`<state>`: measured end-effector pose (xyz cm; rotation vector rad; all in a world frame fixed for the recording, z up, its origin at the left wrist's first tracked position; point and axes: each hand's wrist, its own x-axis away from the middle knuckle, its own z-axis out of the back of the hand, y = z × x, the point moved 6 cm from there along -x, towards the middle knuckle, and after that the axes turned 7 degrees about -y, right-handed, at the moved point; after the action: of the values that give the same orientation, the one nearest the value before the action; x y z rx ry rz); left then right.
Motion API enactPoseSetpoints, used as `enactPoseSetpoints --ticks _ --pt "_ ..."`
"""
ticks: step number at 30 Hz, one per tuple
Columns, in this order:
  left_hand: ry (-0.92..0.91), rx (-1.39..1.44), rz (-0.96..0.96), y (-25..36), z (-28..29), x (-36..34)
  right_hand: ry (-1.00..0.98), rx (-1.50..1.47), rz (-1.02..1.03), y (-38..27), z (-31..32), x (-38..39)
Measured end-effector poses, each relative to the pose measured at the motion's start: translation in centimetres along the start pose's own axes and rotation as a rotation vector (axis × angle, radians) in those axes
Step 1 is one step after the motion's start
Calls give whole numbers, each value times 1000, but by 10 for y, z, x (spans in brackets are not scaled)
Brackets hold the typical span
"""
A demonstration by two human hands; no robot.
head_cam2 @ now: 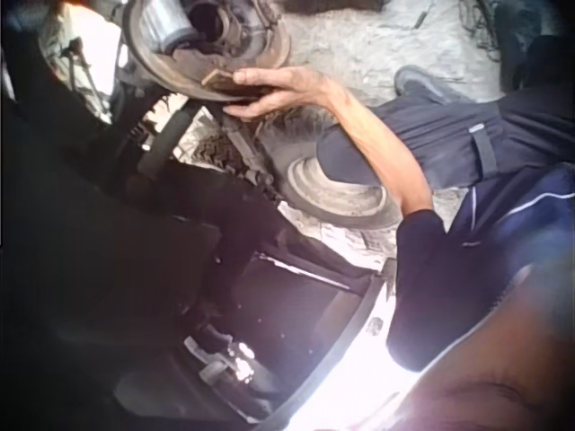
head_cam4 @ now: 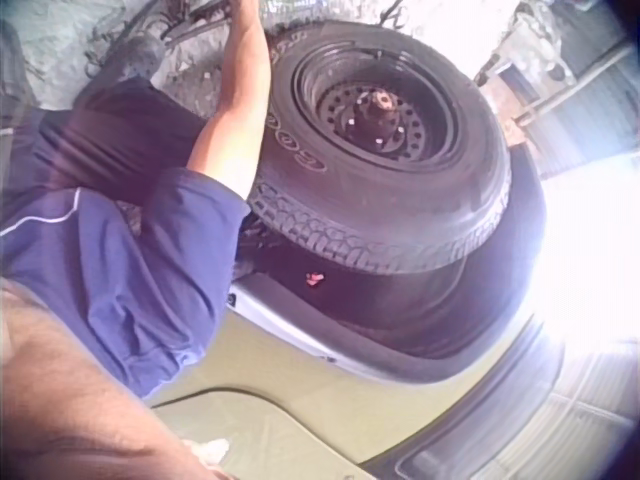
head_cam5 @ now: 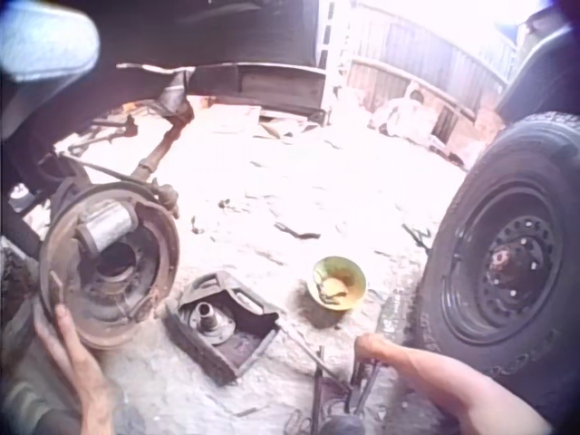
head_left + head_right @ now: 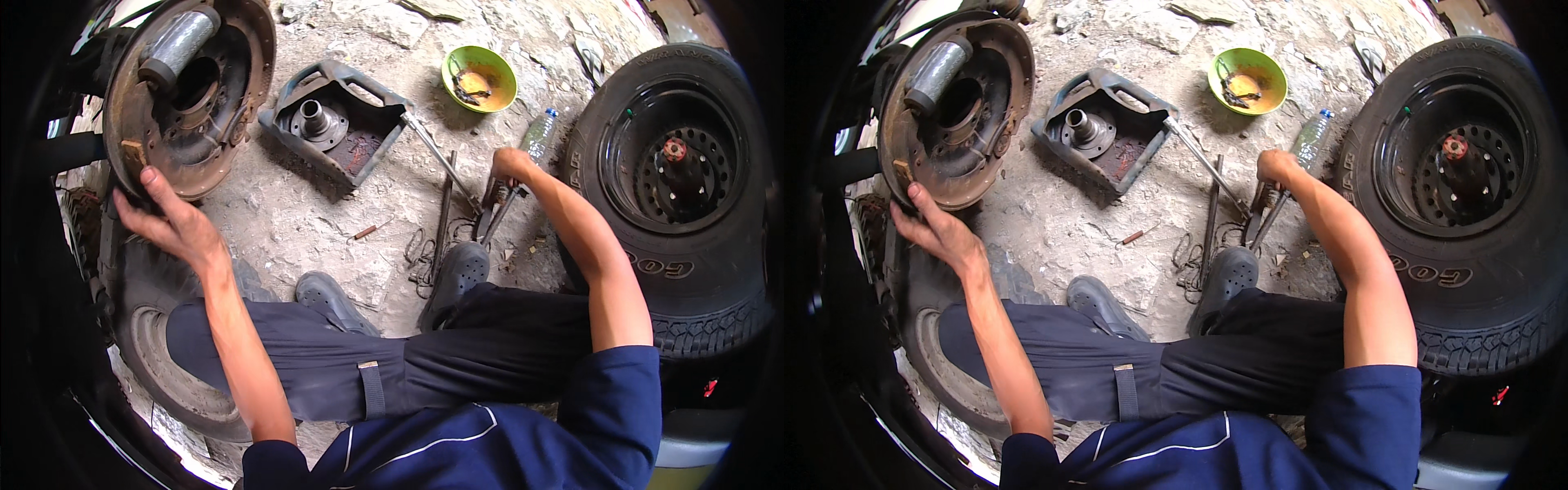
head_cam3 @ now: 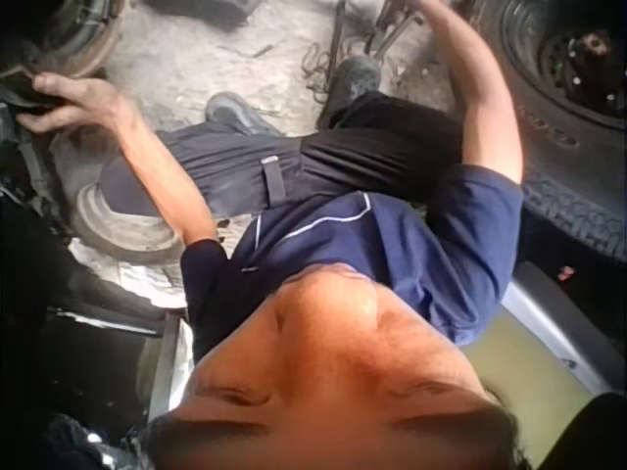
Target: The person installs brake shoes and springs into a vehicle's drum brake assembly by hand and using a screwdriver.
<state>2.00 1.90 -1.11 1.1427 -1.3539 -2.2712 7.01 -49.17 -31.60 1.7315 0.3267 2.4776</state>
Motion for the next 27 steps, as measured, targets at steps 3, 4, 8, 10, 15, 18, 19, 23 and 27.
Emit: enactPoseSetpoints --ticks 3,4,8,10,15,18,19,23,27 --pt "33 -173 -54 8 11 6 -9 -184 -50 6 -23 17" --pt "53 -246 -129 18 11 10 97 -175 -39 10 -26 17" --pt "28 -265 -488 41 4 24 257 -270 -12 10 -16 27" --pt "-104 -126 -436 35 -3 29 343 -311 6 11 -11 20" --pt "-161 -70 -336 40 -14 36 380 -233 60 13 6 10" --pt "-262 53 -191 38 -14 43 151 -131 30 9 5 31" --pt "-337 73 -137 34 -14 45 54 -110 20 8 1 36" --pt "-652 245 176 20 -60 86 -108 -131 113 29 -63 -8" --pt "-999 115 -46 14 -135 155 -20 -122 327 19 -112 -36"
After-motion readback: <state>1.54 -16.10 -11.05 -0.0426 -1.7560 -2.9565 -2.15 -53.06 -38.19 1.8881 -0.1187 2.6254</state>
